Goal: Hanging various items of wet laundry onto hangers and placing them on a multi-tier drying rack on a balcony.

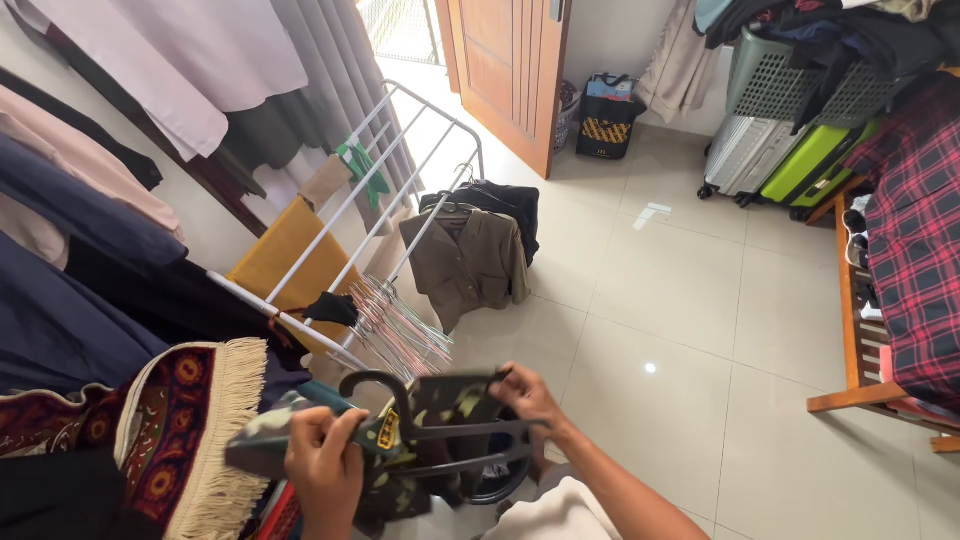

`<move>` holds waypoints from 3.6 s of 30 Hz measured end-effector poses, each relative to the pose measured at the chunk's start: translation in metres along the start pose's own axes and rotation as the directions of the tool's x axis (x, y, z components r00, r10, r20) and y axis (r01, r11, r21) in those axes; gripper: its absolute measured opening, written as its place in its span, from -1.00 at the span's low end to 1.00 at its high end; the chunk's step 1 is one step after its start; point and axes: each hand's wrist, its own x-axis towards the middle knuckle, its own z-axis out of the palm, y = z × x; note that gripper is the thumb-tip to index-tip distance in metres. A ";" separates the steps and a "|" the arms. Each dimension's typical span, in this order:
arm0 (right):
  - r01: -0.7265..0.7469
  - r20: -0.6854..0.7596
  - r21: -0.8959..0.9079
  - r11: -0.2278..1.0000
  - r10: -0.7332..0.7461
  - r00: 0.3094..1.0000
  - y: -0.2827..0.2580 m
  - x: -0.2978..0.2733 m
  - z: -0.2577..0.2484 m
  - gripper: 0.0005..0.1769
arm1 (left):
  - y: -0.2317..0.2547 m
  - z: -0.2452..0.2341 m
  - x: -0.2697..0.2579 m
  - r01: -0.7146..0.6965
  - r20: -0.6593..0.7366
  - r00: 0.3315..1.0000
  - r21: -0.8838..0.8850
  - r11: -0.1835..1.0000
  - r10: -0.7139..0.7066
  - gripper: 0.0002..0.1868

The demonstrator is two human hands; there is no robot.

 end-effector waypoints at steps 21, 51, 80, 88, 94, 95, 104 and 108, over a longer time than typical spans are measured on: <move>-0.035 -0.204 0.488 0.872 0.153 0.967 -0.024 0.001 0.057 -0.75 | -0.015 0.102 -0.088 0.775 0.340 0.552 -0.547 0.317 -0.762 -0.69; 0.115 -0.114 0.105 0.988 -0.103 0.988 -0.080 -0.021 0.100 -0.46 | 0.040 0.087 -0.045 0.763 0.262 0.593 -0.485 0.427 -0.761 -0.74; 0.233 -0.159 -0.526 0.818 -0.364 0.918 -0.073 -0.036 0.086 -0.79 | 0.020 0.122 -0.075 0.767 0.460 0.545 -0.612 0.195 -0.701 -0.80; 0.012 -0.204 -0.353 0.936 -0.090 0.975 -0.065 -0.037 0.078 -0.77 | 0.032 0.116 -0.074 0.763 0.406 0.601 -0.548 0.343 -0.688 -0.86; 0.293 -0.056 -0.584 0.757 -0.397 0.916 -0.078 -0.042 0.085 -0.82 | 0.038 0.113 -0.077 0.730 0.335 0.634 -0.557 0.396 -0.697 -0.85; 0.305 -0.054 -0.579 0.756 -0.409 0.911 -0.077 -0.041 0.085 -0.83 | 0.039 0.112 -0.076 0.727 0.299 0.641 -0.532 0.435 -0.707 -0.84; 0.401 0.018 -0.602 0.691 -0.490 0.871 -0.078 -0.040 0.086 -0.84 | 0.045 0.102 -0.072 0.734 0.240 0.645 -0.460 0.500 -0.725 -0.83; 0.402 0.013 -0.579 0.710 -0.485 0.875 -0.078 -0.044 0.094 -0.82 | 0.044 0.101 -0.073 0.733 0.230 0.616 -0.516 0.442 -0.753 -0.86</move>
